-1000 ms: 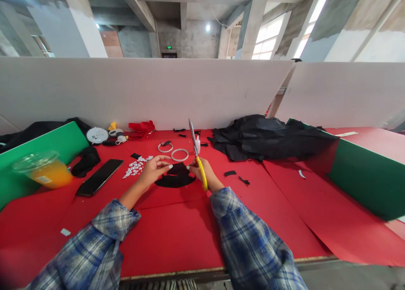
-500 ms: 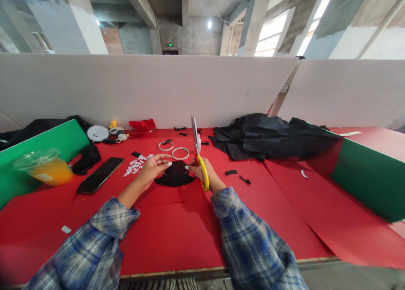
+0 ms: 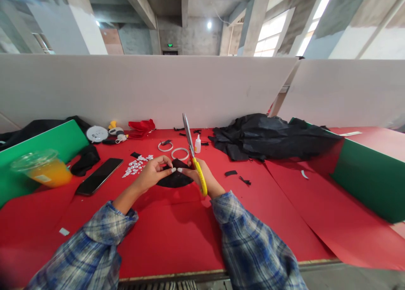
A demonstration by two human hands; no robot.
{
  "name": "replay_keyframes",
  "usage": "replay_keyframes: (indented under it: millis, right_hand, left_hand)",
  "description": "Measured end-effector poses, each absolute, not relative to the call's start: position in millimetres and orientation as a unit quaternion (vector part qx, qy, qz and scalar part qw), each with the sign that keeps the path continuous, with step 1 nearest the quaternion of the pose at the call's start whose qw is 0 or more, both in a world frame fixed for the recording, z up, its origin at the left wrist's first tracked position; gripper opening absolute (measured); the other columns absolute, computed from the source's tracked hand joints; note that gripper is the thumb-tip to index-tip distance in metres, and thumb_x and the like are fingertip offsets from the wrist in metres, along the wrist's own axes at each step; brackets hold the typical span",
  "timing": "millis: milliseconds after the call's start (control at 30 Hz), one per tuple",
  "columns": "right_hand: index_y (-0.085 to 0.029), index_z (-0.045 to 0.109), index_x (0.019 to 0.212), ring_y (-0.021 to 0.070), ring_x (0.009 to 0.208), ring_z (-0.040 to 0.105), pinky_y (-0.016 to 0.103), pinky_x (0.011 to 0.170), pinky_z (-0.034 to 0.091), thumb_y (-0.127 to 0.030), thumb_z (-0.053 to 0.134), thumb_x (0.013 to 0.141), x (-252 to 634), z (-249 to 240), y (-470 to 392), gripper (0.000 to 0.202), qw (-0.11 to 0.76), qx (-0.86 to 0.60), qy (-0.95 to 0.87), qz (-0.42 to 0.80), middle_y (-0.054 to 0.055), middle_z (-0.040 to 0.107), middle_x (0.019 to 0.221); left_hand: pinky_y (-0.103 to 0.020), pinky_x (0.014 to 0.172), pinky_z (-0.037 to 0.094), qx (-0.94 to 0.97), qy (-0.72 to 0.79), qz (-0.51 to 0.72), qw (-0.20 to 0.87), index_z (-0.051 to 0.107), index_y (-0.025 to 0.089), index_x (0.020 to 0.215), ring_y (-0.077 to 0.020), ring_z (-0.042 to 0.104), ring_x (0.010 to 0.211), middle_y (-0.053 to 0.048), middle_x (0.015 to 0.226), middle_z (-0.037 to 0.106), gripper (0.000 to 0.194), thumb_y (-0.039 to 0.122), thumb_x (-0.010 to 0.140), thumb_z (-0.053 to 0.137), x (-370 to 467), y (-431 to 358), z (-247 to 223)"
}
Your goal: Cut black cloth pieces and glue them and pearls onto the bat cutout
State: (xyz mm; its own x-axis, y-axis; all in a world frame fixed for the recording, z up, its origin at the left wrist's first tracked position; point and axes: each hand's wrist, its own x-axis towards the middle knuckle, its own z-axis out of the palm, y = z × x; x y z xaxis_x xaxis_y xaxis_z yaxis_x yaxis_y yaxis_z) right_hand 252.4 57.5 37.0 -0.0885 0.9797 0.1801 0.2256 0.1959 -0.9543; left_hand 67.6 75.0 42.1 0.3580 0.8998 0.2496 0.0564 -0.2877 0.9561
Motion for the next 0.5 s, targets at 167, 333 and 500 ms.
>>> replay_keyframes:
  millis: [167,333,500]
  right_hand:
    - [-0.021,0.046,0.068,0.0084,0.046,0.037,0.024,0.045,0.032,-0.035,0.069,0.066,255.0,34.8,60.0,0.026,0.507,-0.453,-0.597,0.426,-0.008,0.042,0.056]
    - [-0.02,0.049,0.07,0.0079,0.046,0.038,0.024,0.046,0.033,-0.036,0.067,0.069,255.6,38.3,57.3,0.024,0.482,-0.449,-0.615,0.434,-0.008,0.044,0.057]
    - [-0.019,0.052,0.07,0.0085,0.046,0.038,0.025,0.048,0.032,-0.05,0.064,0.075,255.5,46.8,51.5,0.033,0.492,-0.45,-0.629,0.4,-0.007,0.043,0.055]
  left_hand:
    - [-0.025,0.07,0.051,0.7,0.345,0.367,0.506,0.062,0.015,0.08,-0.0134,0.062,0.074,-0.002,0.08,0.062,0.019,0.026,0.069,0.074,66.3,69.4,45.1]
    - [-0.028,0.072,0.054,0.726,0.332,0.314,0.514,0.067,0.013,0.09,-0.0176,0.066,0.081,-0.007,0.093,0.069,0.024,0.025,0.069,0.074,65.6,65.7,48.3]
    - [-0.03,0.073,0.057,0.723,0.334,0.324,0.51,0.068,0.014,0.105,-0.0195,0.07,0.083,-0.01,0.107,0.071,0.034,0.023,0.072,0.072,63.4,63.2,54.6]
